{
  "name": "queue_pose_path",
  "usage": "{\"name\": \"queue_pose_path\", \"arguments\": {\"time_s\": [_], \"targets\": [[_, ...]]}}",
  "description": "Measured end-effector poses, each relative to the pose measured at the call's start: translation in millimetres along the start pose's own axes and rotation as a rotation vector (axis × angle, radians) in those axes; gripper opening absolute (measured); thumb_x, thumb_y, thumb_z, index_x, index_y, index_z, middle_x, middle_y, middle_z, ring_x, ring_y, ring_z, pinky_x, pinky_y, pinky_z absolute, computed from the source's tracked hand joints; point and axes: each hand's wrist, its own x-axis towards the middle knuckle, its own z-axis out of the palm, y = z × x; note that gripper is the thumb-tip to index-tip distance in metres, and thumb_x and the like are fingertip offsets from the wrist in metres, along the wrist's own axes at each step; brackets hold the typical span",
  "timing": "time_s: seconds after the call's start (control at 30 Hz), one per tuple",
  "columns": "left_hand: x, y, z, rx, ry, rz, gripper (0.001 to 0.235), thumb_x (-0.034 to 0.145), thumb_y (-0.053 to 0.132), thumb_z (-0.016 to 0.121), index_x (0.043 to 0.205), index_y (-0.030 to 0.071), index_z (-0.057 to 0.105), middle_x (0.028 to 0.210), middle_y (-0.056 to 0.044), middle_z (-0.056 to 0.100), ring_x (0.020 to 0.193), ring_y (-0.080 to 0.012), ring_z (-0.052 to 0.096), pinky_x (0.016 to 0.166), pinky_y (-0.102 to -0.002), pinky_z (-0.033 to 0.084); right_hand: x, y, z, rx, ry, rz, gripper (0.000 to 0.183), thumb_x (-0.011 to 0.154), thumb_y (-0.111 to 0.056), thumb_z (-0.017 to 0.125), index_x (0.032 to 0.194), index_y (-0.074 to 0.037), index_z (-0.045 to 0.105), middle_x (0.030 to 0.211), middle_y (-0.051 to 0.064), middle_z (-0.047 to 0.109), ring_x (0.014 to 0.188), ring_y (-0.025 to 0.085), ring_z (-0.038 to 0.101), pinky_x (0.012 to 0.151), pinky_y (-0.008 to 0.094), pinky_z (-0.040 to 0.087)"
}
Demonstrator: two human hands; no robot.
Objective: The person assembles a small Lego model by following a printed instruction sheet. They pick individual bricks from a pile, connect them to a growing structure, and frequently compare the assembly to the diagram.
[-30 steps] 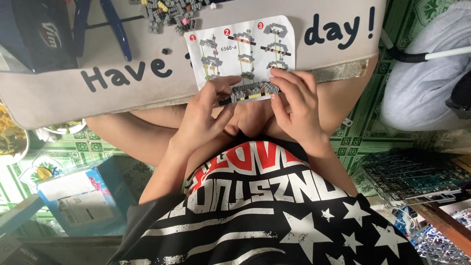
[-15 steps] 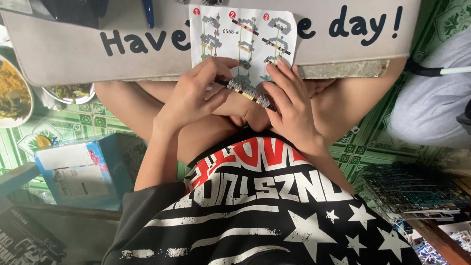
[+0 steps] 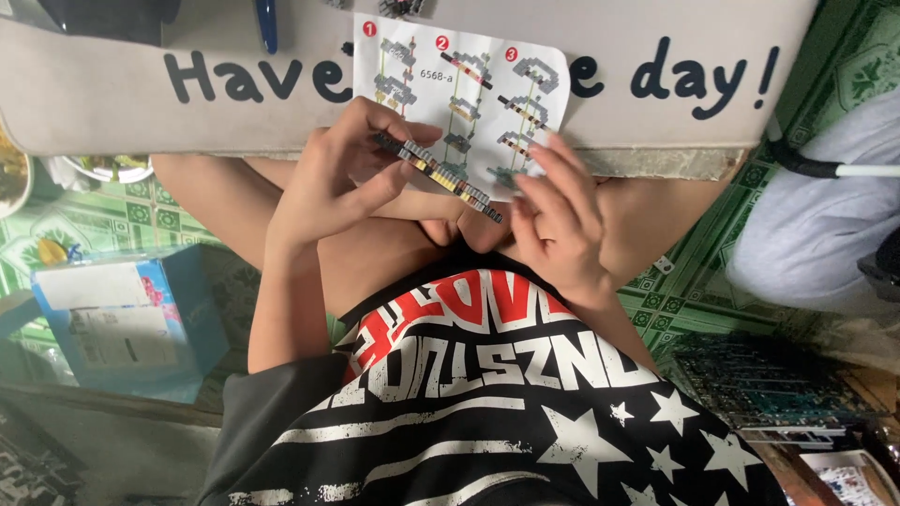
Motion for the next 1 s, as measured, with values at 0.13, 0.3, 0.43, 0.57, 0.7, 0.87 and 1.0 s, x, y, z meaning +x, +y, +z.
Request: {"name": "queue_pose_path", "arguments": {"time_s": [0.13, 0.3, 0.43, 0.57, 0.7, 0.87, 1.0], "targets": [[-0.4, 8.7, 3.8, -0.136, 0.021, -0.097, 0.02, 0.085, -0.008, 0.053, 0.1, -0.004, 0.041, 0.111, -0.024, 0.061, 0.094, -0.021, 0.06, 0.08, -0.026, 0.05, 5.4, 0.3, -13.2, -0.042, 0.006, 0.11, 0.018, 0.08, 0.011, 0.061, 0.098, 0.009, 0.058, 0.114, 0.021, 0.057, 0.116, 0.036, 0.051, 0.107, 0.048, 0.04], [0.8, 8.4, 6.1, -0.155, 0.036, -0.108, 0.02, 0.087, -0.009, 0.053, 0.101, -0.003, 0.04, 0.113, -0.024, 0.06, 0.101, -0.023, 0.06, 0.083, -0.026, 0.05, 6.0, -2.5, -25.1, -0.091, 0.069, 0.128, 0.019, 0.079, 0.014, 0.06, 0.097, 0.008, 0.058, 0.106, 0.019, 0.061, 0.108, 0.035, 0.055, 0.1, 0.046, 0.046], [2.6, 9.2, 6.5, -0.161, 0.054, -0.132, 0.021, 0.088, -0.009, 0.052, 0.102, -0.001, 0.038, 0.112, -0.025, 0.06, 0.106, -0.0255, 0.06, 0.085, -0.028, 0.05, 9.1, -4.8, -30.8, 0.038, 0.102, 0.197, 0.016, 0.082, 0.012, 0.056, 0.098, 0.007, 0.055, 0.099, 0.019, 0.062, 0.087, 0.029, 0.06, 0.081, 0.036, 0.051], [3.3, 10.7, 8.5, -0.221, 0.09, -0.134, 0.019, 0.093, -0.008, 0.047, 0.106, 0.0, 0.036, 0.112, -0.021, 0.059, 0.093, -0.0153, 0.056, 0.073, -0.022, 0.045, 40.7, -6.3, -37.8, 0.5, -0.033, 0.455, 0.013, 0.094, 0.006, 0.046, 0.106, 0.007, 0.052, 0.108, 0.018, 0.057, 0.093, 0.023, 0.061, 0.087, 0.03, 0.053], [10.6, 23.5, 11.0, 0.003, 0.181, -0.159, 0.021, 0.091, -0.004, 0.05, 0.107, 0.0, 0.037, 0.068, -0.006, 0.058, 0.055, -0.0064, 0.043, 0.052, -0.016, 0.033, 84.2, 12.4, -40.8, 0.63, -0.32, 0.441, 0.024, 0.095, -0.001, 0.039, 0.116, 0.008, 0.047, 0.112, 0.019, 0.057, 0.102, 0.025, 0.06, 0.094, 0.033, 0.051], [47.1, 45.2, 4.3, 0.245, 0.3, 0.158, 0.023, 0.093, -0.002, 0.055, 0.109, 0.0, 0.037, 0.07, -0.006, 0.059, 0.054, -0.009, 0.046, 0.05, -0.02, 0.035, 133.2, 53.2, -37.1, 0.881, -0.626, 0.443, 0.054, 0.077, 0.006, 0.058, 0.128, 0.001, 0.044, 0.122, 0.013, 0.053, 0.118, 0.02, 0.05, 0.096, 0.029, 0.049], [110.2, 31.3, -5.5, 0.471, 0.423, 0.514, 0.01, 0.09, -0.003, 0.062, 0.096, -0.009, 0.056, 0.076, -0.014, 0.064, 0.051, -0.0163, 0.049, 0.046, -0.027, 0.04, 169.5, 97.7, -35.7, 1.023, -0.481, 0.323, 0.029, 0.098, -0.005, 0.049, 0.127, -0.002, 0.048, 0.129, 0.019, 0.053, 0.111, 0.031, 0.06, 0.102, 0.04, 0.055]]}}
